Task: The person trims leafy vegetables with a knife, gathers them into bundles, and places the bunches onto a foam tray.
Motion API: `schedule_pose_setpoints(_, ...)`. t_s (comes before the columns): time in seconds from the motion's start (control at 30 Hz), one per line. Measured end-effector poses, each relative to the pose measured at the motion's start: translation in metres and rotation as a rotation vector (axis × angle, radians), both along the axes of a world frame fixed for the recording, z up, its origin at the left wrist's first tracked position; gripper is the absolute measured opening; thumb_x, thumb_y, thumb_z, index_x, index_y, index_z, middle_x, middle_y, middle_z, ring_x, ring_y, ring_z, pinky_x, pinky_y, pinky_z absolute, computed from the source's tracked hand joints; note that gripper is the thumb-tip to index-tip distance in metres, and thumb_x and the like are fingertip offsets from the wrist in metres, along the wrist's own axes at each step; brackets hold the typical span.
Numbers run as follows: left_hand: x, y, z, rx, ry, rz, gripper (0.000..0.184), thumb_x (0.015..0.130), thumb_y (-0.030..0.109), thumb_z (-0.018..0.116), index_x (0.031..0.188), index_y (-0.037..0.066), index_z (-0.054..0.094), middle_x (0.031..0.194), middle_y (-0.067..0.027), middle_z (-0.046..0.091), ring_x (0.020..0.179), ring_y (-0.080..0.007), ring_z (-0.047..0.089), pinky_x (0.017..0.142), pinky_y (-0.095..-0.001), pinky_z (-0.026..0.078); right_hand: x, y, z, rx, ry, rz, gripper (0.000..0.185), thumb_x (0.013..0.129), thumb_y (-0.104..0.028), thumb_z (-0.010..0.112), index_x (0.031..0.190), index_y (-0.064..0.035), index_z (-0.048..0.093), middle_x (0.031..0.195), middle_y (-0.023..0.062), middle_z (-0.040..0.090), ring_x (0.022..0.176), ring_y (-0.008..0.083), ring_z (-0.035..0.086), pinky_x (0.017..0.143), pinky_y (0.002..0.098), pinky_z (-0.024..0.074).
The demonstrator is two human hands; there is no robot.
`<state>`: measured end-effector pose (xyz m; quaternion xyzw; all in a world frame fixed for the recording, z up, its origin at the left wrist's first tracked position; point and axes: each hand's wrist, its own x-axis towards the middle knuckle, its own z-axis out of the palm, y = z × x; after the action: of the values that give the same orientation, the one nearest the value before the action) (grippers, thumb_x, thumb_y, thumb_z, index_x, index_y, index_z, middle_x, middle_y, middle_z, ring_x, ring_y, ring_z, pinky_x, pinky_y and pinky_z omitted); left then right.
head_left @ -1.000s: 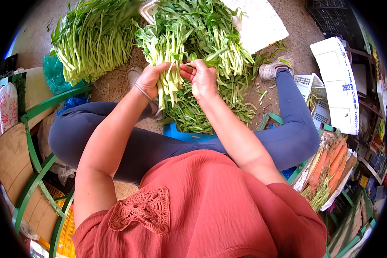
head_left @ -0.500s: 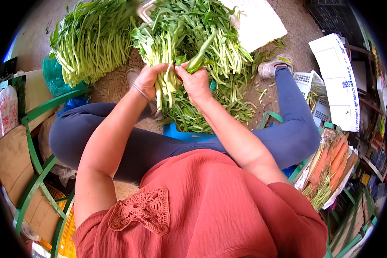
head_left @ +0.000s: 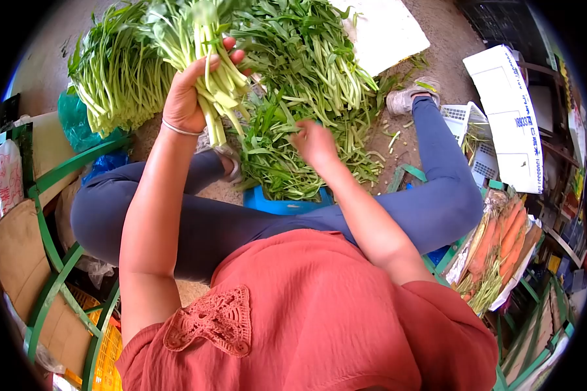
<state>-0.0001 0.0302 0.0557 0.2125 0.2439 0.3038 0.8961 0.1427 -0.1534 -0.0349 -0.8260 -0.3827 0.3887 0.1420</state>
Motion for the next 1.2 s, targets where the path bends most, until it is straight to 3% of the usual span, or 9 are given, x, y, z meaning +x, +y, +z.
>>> schedule_pose_setpoints(0.17, -0.007, 0.0, -0.035, -0.263, -0.076, -0.148, 0.034, 0.079, 0.012, 0.054, 0.109, -0.003, 0.047, 0.097, -0.0128, 0.057, 0.09, -0.0218, 0.057, 0.082, -0.0397, 0.047, 0.022, 0.033, -0.04, 0.338, -0.361, 0.058, 0.023, 0.074, -0.014, 0.059, 0.095, -0.0048, 0.059, 0.093, 0.0154, 0.056, 0.083, 0.0307, 0.056, 0.071, 0.0379, 0.0462)
schedule_pose_setpoints(0.3, -0.012, 0.002, -0.043, -0.299, 0.003, -0.002, 0.026, 0.079, 0.012, 0.054, 0.101, -0.003, 0.049, 0.1, -0.0128, 0.056, 0.093, -0.0248, 0.056, 0.081, -0.0454, 0.047, 0.027, 0.049, -0.063, 0.052, -0.349, 0.29, 0.019, 0.076, -0.018, 0.058, 0.09, -0.0075, 0.063, 0.081, 0.0106, 0.058, 0.078, 0.0334, 0.056, 0.067, 0.0403, 0.046)
schedule_pose_setpoints(0.37, -0.012, 0.002, -0.042, -0.312, 0.024, 0.069, 0.023, 0.079, 0.012, 0.053, 0.098, -0.003, 0.05, 0.101, -0.0129, 0.055, 0.094, -0.0258, 0.056, 0.08, -0.0475, 0.047, 0.029, 0.054, -0.036, 0.054, -0.219, 0.196, 0.015, 0.078, -0.015, 0.055, 0.08, -0.0053, 0.065, 0.073, 0.0083, 0.061, 0.063, 0.0246, 0.057, 0.058, 0.0348, 0.0465)
schedule_pose_setpoints(0.43, -0.011, 0.005, -0.039, -0.265, 0.101, 0.119, 0.018, 0.079, 0.011, 0.053, 0.092, -0.002, 0.052, 0.101, -0.0131, 0.055, 0.094, -0.0273, 0.056, 0.08, -0.0494, 0.047, 0.042, 0.052, 0.0, 0.029, 0.527, -0.331, 0.015, 0.08, -0.015, 0.054, 0.082, -0.0047, 0.065, 0.07, 0.0045, 0.061, 0.053, 0.012, 0.052, 0.047, 0.0239, 0.0416)
schedule_pose_setpoints(0.57, -0.01, 0.007, -0.038, -0.274, 0.048, 0.087, 0.029, 0.079, 0.007, 0.052, 0.106, -0.005, 0.046, 0.102, -0.0144, 0.056, 0.096, -0.026, 0.056, 0.091, -0.0459, 0.04, 0.066, 0.023, 0.079, 0.25, 0.829, -0.472, 0.017, 0.082, -0.014, 0.052, 0.091, -0.0034, 0.063, 0.066, 0.0009, 0.058, 0.047, 0.0019, 0.043, 0.038, 0.0139, 0.0296)
schedule_pose_setpoints(0.77, -0.003, 0.001, -0.021, -0.242, -0.029, 0.086, 0.019, 0.079, 0.007, 0.051, 0.095, -0.003, 0.051, 0.099, -0.0132, 0.056, 0.103, -0.0298, 0.052, 0.078, -0.0486, 0.048, 0.031, -0.003, 0.097, -0.328, 0.716, 0.109, 0.03, 0.078, -0.026, 0.06, 0.098, -0.0037, 0.061, 0.083, 0.0084, 0.064, 0.056, 0.01, 0.058, 0.05, 0.0221, 0.0444)
schedule_pose_setpoints(0.9, -0.004, -0.002, -0.022, -0.258, 0.004, 0.093, 0.021, 0.079, 0.007, 0.052, 0.096, -0.004, 0.05, 0.1, -0.0149, 0.055, 0.104, -0.0301, 0.051, 0.075, -0.0476, 0.049, 0.039, 0.005, 0.001, 0.11, -0.031, -0.063, 0.029, 0.076, -0.024, 0.061, 0.099, -0.0055, 0.06, 0.09, 0.0131, 0.061, 0.067, 0.0234, 0.061, 0.061, 0.0326, 0.0478)
schedule_pose_setpoints(1.0, -0.005, -0.001, -0.026, -0.25, 0.019, 0.096, 0.022, 0.078, 0.008, 0.053, 0.096, -0.004, 0.05, 0.101, -0.0153, 0.055, 0.103, -0.0302, 0.052, 0.073, -0.0467, 0.05, 0.034, 0.026, -0.023, -0.12, -0.378, 0.033, 0.027, 0.075, -0.02, 0.06, 0.1, -0.0086, 0.06, 0.098, 0.0158, 0.058, 0.081, 0.0287, 0.059, 0.068, 0.037, 0.0474)
schedule_pose_setpoints(1.2, -0.007, 0.003, -0.031, -0.24, 0.061, 0.089, 0.023, 0.078, 0.009, 0.053, 0.097, -0.003, 0.049, 0.099, -0.0142, 0.055, 0.099, -0.0293, 0.054, 0.07, -0.0461, 0.052, 0.051, 0.033, -0.051, -0.144, -0.374, 0.084, 0.018, 0.074, -0.014, 0.057, 0.091, -0.0087, 0.061, 0.097, 0.014, 0.055, 0.084, 0.0287, 0.058, 0.072, 0.0411, 0.0472)
